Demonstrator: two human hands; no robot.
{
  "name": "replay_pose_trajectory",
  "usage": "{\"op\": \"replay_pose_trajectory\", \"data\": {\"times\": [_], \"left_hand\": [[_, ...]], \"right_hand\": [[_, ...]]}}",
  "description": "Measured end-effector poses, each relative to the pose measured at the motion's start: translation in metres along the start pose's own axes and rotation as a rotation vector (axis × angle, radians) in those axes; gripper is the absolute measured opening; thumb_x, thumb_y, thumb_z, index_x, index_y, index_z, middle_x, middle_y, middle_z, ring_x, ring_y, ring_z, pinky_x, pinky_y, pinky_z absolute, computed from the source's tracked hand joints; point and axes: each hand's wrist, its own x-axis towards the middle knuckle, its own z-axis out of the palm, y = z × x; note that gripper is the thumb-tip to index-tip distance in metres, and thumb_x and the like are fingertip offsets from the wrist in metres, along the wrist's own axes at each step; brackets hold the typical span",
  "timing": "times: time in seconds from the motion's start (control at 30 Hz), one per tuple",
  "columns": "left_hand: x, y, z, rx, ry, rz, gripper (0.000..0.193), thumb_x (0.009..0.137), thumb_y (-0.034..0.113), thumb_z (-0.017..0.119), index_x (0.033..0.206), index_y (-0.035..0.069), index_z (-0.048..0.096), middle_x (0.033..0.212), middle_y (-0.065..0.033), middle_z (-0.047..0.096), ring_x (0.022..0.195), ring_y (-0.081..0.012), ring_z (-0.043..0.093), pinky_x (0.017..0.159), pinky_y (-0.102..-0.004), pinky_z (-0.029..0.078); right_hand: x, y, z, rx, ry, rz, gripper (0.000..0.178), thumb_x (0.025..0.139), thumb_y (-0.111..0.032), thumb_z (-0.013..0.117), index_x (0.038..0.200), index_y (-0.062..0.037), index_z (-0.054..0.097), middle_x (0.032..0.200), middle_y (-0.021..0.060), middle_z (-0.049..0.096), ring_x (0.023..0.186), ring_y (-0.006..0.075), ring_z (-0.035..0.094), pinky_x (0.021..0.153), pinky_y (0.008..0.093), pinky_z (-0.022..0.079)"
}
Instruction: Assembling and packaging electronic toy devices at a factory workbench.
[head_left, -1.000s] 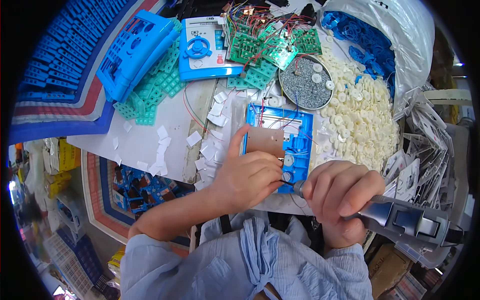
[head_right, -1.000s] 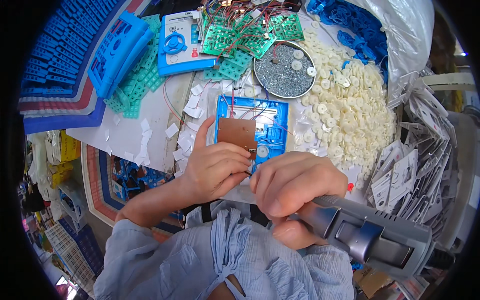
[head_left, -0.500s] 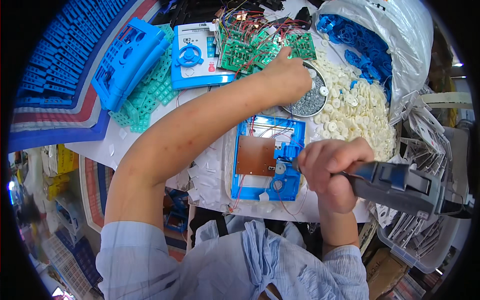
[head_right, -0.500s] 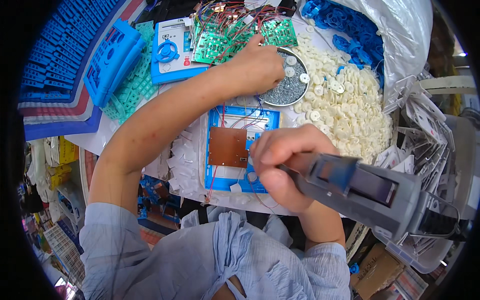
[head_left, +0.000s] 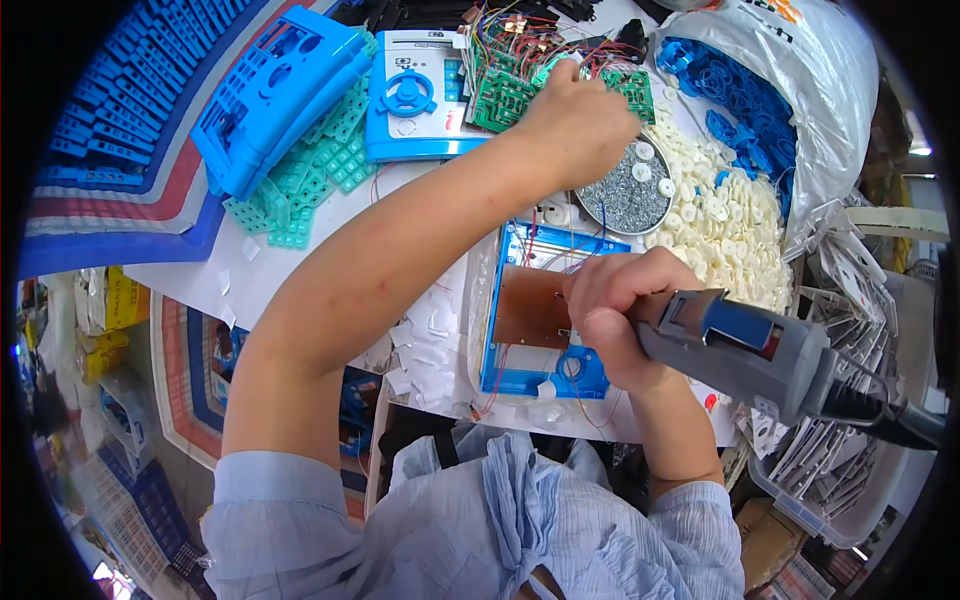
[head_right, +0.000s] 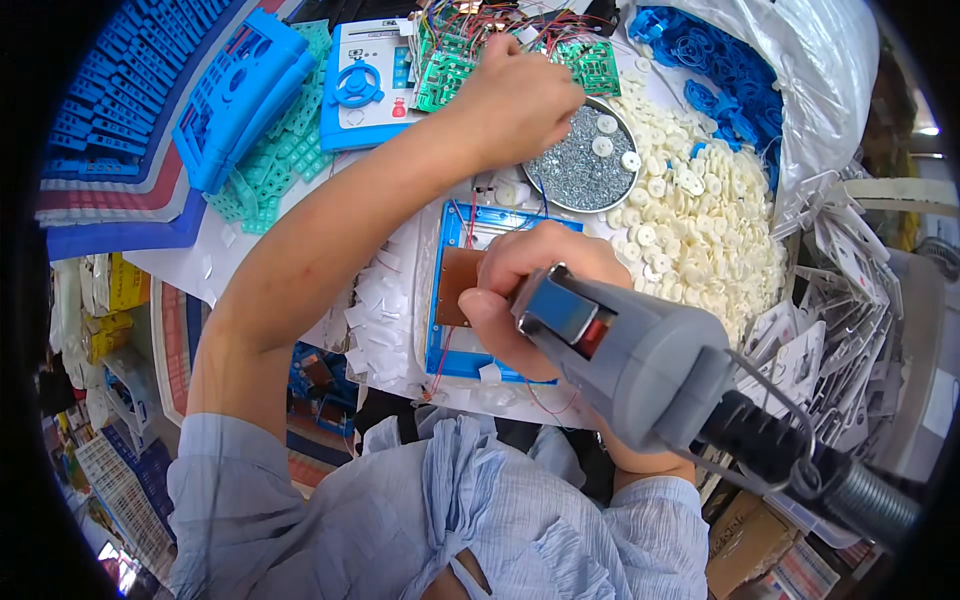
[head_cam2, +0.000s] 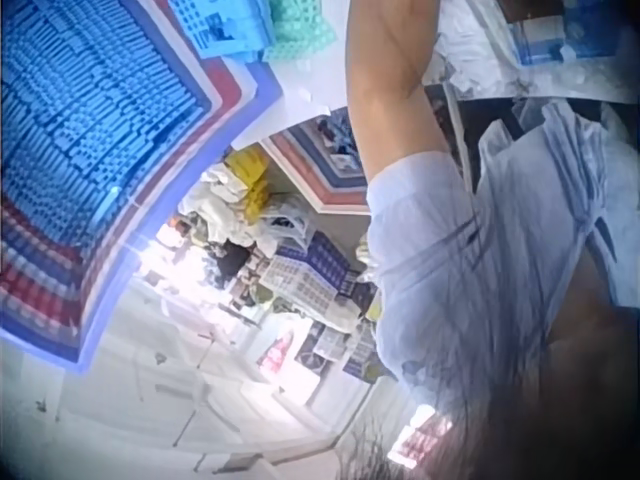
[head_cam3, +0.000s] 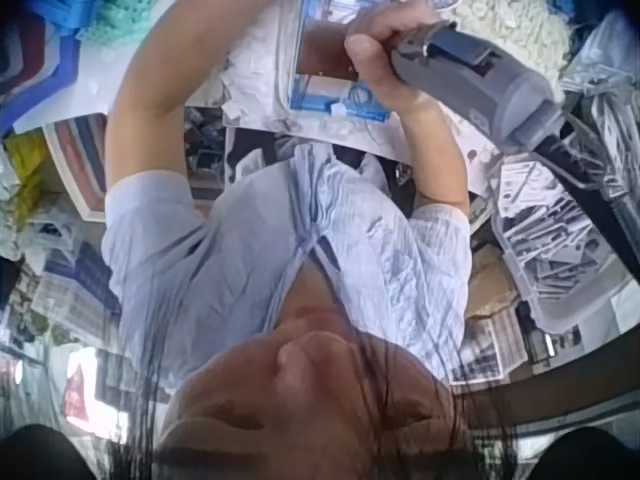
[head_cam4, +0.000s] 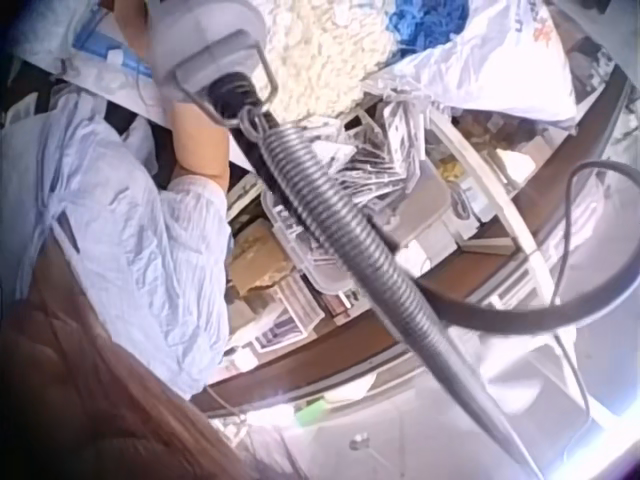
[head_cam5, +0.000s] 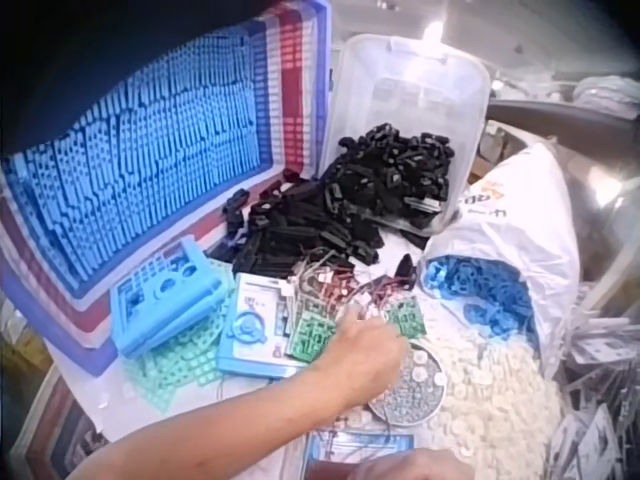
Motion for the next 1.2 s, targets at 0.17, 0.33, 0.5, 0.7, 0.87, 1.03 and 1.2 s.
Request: {"op": "replay_pose_trajectory", "data": {"times": [0.17,0.33,0.5,0.7,0.87,1.03,1.2], "left_hand": [[-0.061,0.013,-0.057,-0.316,0.224,-0.024,0.006,0.083,0.022,0.069,0.085,0.017,0.067,0.087,0.0009,0.064,0.091,-0.0204,0.061,0.092,-0.0461,0.032],[-0.153,0.051,-0.06,-0.447,0.102,-0.082,0.008,0.08,0.018,0.073,0.086,0.016,0.069,0.084,0.0033,0.065,0.085,-0.0172,0.059,0.091,-0.0439,0.032],[-0.178,0.068,-0.06,-0.565,0.099,-0.17,0.013,0.077,0.015,0.076,0.087,0.016,0.069,0.084,0.0039,0.065,0.081,-0.0161,0.059,0.088,-0.0436,0.031],[-0.187,0.069,-0.059,-0.445,0.226,-0.201,0.024,0.071,0.017,0.08,0.093,0.017,0.071,0.088,0.0055,0.066,0.08,-0.0172,0.057,0.087,-0.0434,0.03],[-0.196,0.073,-0.072,-0.334,0.161,-0.27,0.022,0.074,0.029,0.08,0.091,0.018,0.072,0.095,0.0052,0.06,0.091,-0.0167,0.055,0.093,-0.0493,0.029],[-0.205,0.077,-0.065,-0.242,0.064,-0.296,0.021,0.077,0.032,0.078,0.093,0.02,0.073,0.091,0.0045,0.056,0.093,-0.017,0.053,0.093,-0.0501,0.03],[-0.208,0.08,-0.064,-0.255,0.076,-0.319,0.019,0.077,0.032,0.077,0.092,0.021,0.072,0.091,0.0043,0.056,0.092,-0.0167,0.053,0.094,-0.0497,0.031]], "right_hand": [[-0.004,0.0,-0.008,-0.002,0.036,0.052,0.019,0.084,-0.005,0.074,0.089,-0.0068,0.056,0.073,0.0055,0.061,0.064,0.0167,0.059,0.064,0.0323,0.049],[0.01,-0.038,0.001,0.339,-0.011,-0.062,0.026,0.086,-0.018,0.077,0.096,-0.0074,0.056,0.068,0.0039,0.059,0.059,0.0179,0.056,0.06,0.0343,0.048],[0.007,-0.041,0.016,0.383,-0.074,-0.032,0.029,0.088,-0.023,0.077,0.097,-0.0065,0.056,0.066,0.0042,0.059,0.057,0.0189,0.056,0.058,0.0357,0.048],[0.009,-0.033,0.024,0.387,-0.089,-0.027,0.025,0.087,-0.013,0.076,0.098,-0.0041,0.055,0.073,0.0061,0.061,0.062,0.0191,0.059,0.063,0.0378,0.05],[0.012,-0.006,0.028,0.339,-0.04,0.008,0.022,0.087,-0.004,0.071,0.099,-0.0019,0.054,0.078,0.0088,0.062,0.069,0.0163,0.058,0.065,0.0331,0.049],[0.02,0.007,0.04,0.174,0.009,0.004,0.03,0.092,-0.023,0.072,0.093,-0.007,0.047,0.061,0.0018,0.049,0.05,0.0127,0.048,0.05,0.0315,0.039],[0.022,0.014,0.035,-0.007,-0.11,-0.046,0.022,0.092,-0.012,0.068,0.091,-0.0069,0.046,0.06,0.0028,0.05,0.049,0.0126,0.048,0.049,0.0309,0.039]]}}
